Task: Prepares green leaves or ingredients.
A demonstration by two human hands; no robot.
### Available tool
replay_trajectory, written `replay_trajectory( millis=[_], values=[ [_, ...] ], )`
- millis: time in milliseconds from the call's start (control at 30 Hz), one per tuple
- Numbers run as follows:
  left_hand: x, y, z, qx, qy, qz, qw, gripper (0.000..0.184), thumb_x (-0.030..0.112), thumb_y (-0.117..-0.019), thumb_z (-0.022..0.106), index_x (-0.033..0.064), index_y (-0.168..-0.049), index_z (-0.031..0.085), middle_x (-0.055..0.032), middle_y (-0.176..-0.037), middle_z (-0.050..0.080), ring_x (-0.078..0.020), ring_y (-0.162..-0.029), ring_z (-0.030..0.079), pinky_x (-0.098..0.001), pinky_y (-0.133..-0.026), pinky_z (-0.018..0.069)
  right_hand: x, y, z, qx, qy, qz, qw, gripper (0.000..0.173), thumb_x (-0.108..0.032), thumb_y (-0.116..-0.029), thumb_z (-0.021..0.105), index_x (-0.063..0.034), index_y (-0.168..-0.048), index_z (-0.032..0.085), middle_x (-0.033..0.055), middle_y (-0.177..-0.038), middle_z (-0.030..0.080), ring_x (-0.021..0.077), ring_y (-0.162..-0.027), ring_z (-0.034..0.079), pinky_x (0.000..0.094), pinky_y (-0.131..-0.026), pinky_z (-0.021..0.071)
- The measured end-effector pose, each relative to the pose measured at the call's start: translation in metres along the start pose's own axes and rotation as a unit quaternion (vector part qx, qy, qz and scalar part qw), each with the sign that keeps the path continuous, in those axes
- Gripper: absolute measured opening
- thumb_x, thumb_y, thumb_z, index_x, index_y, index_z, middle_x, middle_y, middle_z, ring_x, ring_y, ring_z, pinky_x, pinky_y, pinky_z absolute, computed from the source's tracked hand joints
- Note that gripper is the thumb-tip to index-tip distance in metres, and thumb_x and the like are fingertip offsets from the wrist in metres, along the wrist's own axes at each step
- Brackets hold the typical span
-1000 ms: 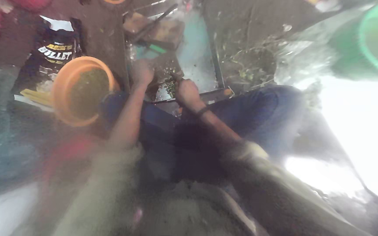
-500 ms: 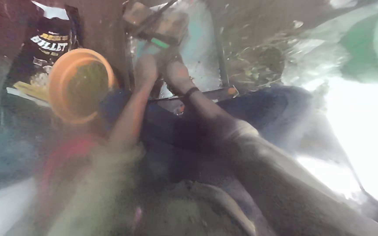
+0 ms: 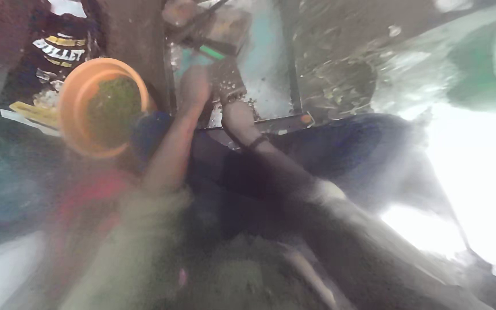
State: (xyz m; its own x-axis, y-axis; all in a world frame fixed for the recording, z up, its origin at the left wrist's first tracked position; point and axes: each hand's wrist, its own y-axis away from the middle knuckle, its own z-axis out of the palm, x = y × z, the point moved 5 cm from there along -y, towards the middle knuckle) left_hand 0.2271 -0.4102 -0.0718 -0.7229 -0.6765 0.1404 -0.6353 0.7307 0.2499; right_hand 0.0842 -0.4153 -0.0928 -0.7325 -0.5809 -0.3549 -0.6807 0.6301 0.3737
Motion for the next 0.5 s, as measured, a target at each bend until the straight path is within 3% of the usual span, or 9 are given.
replay_trajectory(
  millis=[67, 167, 300, 400, 500],
  values=[
    [0.001, 0.002, 0.0, 0.002, -0.005, -0.008, 1.0, 0.024, 0.016, -0.0985, 0.062, 0.0007, -0.113, 0.074, -0.0236, -0.125, 0.069, -0.0419, -0.12, 0.066, -0.0606, -0.101, 0.0536, 0.003, -0.003, -0.008, 0.005, -0.007, -0.009, 1.0, 0.04, -0.018, -0.0977, 0.06, -0.0127, -0.137, 0.064, 0.0222, -0.108, 0.073, 0.0429, -0.097, 0.073, 0.0617, -0.076, 0.0584],
    [0.0, 0.001, 0.001, 0.001, 0.002, -0.021, 1.0, 0.025, 0.015, -0.0984, 0.062, -0.002, -0.114, 0.071, -0.0255, -0.124, 0.068, -0.043, -0.118, 0.066, -0.0618, -0.098, 0.0543, -0.004, -0.014, -0.025, -0.014, -0.025, -0.009, 1.0, 0.026, -0.021, -0.0981, 0.062, -0.0033, -0.115, 0.07, 0.022, -0.11, 0.072, 0.0419, -0.103, 0.071, 0.0624, -0.08, 0.0576],
    [-0.005, 0.002, 0.006, 0.005, 0.007, -0.041, 0.999, 0.021, 0.014, -0.0956, 0.066, -0.0012, -0.109, 0.072, -0.0247, -0.119, 0.07, -0.0434, -0.113, 0.068, -0.0638, -0.092, 0.0563, -0.023, -0.042, -0.025, -0.003, -0.018, -0.039, 0.999, 0.024, -0.021, -0.0988, 0.061, -0.0024, -0.109, 0.072, 0.0217, -0.112, 0.072, 0.042, -0.105, 0.071, 0.0632, -0.08, 0.0574],
    [-0.008, -0.001, 0.01, 0.012, 0.006, -0.035, 0.999, 0.022, 0.01, -0.1012, 0.056, 0.0004, -0.114, 0.071, -0.0237, -0.121, 0.069, -0.0422, -0.116, 0.067, -0.0615, -0.094, 0.0563, -0.031, -0.052, -0.019, 0.002, -0.016, -0.054, 0.998, 0.025, -0.022, -0.0963, 0.064, -0.0034, -0.111, 0.071, 0.0207, -0.11, 0.072, 0.0411, -0.103, 0.071, 0.0624, -0.079, 0.0578],
    [-0.012, -0.007, 0.014, 0.017, 0.024, -0.021, 0.999, 0.022, 0.011, -0.0998, 0.058, 0.0023, -0.112, 0.074, -0.0229, -0.121, 0.07, -0.0417, -0.117, 0.067, -0.062, -0.097, 0.0551, -0.028, -0.051, -0.015, -0.017, -0.022, -0.04, 0.999, 0.025, -0.026, -0.0963, 0.064, -0.0041, -0.106, 0.072, 0.0197, -0.106, 0.073, 0.0403, -0.102, 0.071, 0.062, -0.079, 0.0578]
  ],
)
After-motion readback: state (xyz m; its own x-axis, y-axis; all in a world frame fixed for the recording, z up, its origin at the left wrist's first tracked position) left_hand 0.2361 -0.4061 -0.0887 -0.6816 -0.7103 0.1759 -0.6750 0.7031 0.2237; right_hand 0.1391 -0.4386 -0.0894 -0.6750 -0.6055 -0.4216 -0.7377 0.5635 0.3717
